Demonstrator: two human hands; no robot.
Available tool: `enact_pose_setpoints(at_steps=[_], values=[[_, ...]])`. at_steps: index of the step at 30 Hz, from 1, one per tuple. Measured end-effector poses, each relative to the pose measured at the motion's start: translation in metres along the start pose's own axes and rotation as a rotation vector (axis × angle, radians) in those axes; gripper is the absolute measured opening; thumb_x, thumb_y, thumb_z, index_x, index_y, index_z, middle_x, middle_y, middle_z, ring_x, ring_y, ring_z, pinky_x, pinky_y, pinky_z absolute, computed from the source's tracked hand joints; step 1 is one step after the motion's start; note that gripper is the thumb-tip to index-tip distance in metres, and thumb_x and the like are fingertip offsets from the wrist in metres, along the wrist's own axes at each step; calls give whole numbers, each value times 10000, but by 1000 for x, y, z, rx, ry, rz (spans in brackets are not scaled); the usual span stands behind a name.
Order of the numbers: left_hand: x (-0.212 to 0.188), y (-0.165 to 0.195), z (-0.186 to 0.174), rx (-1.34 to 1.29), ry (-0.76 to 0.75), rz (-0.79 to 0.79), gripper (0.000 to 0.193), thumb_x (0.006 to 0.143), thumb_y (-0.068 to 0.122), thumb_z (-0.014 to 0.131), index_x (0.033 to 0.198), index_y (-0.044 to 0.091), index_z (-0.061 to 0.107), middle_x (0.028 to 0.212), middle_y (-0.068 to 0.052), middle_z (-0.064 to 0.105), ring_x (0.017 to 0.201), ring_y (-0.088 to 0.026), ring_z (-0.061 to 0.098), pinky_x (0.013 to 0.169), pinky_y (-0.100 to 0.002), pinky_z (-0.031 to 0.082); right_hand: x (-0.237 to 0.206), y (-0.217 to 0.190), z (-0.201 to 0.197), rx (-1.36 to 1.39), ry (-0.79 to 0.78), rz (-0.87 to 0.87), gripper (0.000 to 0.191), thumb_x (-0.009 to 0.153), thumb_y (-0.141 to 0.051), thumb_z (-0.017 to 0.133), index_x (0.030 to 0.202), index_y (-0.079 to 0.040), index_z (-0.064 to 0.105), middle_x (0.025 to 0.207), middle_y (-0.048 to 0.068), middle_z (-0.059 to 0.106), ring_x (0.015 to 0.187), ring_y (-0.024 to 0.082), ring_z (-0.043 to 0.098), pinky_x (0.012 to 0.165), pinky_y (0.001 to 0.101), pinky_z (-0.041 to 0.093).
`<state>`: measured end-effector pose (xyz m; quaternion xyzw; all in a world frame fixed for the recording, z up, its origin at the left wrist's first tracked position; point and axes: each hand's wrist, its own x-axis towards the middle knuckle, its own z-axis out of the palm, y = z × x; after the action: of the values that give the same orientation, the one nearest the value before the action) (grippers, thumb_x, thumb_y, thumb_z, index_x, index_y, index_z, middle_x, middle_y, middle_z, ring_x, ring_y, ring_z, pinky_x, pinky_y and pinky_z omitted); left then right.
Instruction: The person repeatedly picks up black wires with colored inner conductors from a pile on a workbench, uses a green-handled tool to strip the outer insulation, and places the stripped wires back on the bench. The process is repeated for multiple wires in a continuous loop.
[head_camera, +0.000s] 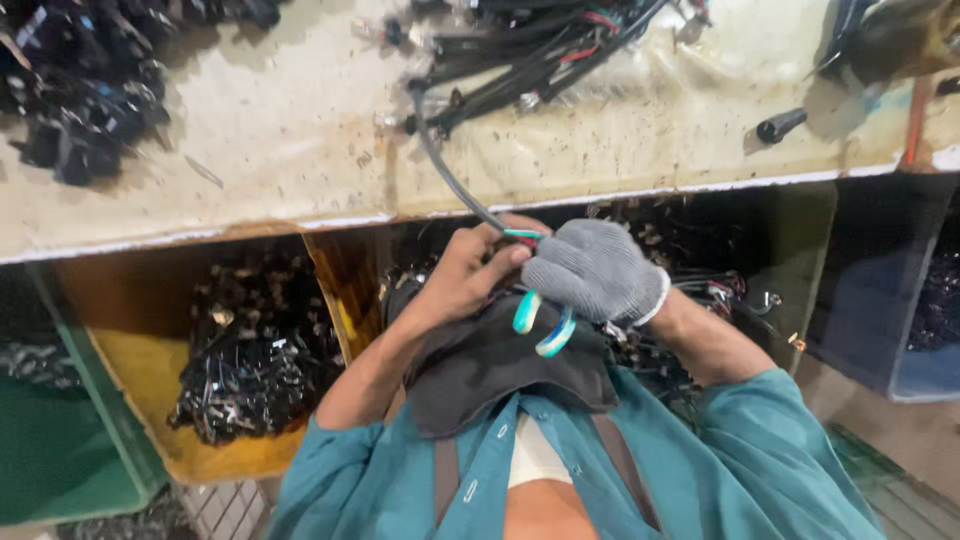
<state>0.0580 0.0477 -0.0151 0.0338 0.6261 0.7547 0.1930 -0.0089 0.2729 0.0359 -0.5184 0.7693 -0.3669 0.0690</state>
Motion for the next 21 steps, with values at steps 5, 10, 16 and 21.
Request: enact_pose_setpoints(at_steps=[5,10,16,21], values=[[-5,3,9,347,174,-61,268,1007,201,655,1195,13,688,742,-62,671,568,-113,614,566,-294,482,-10,-4,38,562,451,667,59,957,-63,664,997,-72,621,916,20,672,783,162,668,726,293,547],[-13,-7,10,171,154,303,229,1101,208,625,1223,14,634,974,-105,700,861,-133,654,738,-313,534,-7,-29,57,1248,820,462,62,976,-44,633,970,-81,584,816,21,564,670,159,546,638,308,462],[-16,-2,26,-156,125,92,380,1053,274,644,1333,17,632,844,-13,645,654,-81,566,579,-239,455,33,-38,36,1666,1030,16,208,987,-160,600,824,-94,488,660,20,447,572,144,416,545,306,367],[-8,35,33,-593,162,160,545,1069,312,658,1502,33,481,798,-19,603,611,-79,525,577,-235,403,37,-76,16,3515,694,-58,264,987,-149,548,726,-118,560,598,34,470,516,155,463,481,337,376]])
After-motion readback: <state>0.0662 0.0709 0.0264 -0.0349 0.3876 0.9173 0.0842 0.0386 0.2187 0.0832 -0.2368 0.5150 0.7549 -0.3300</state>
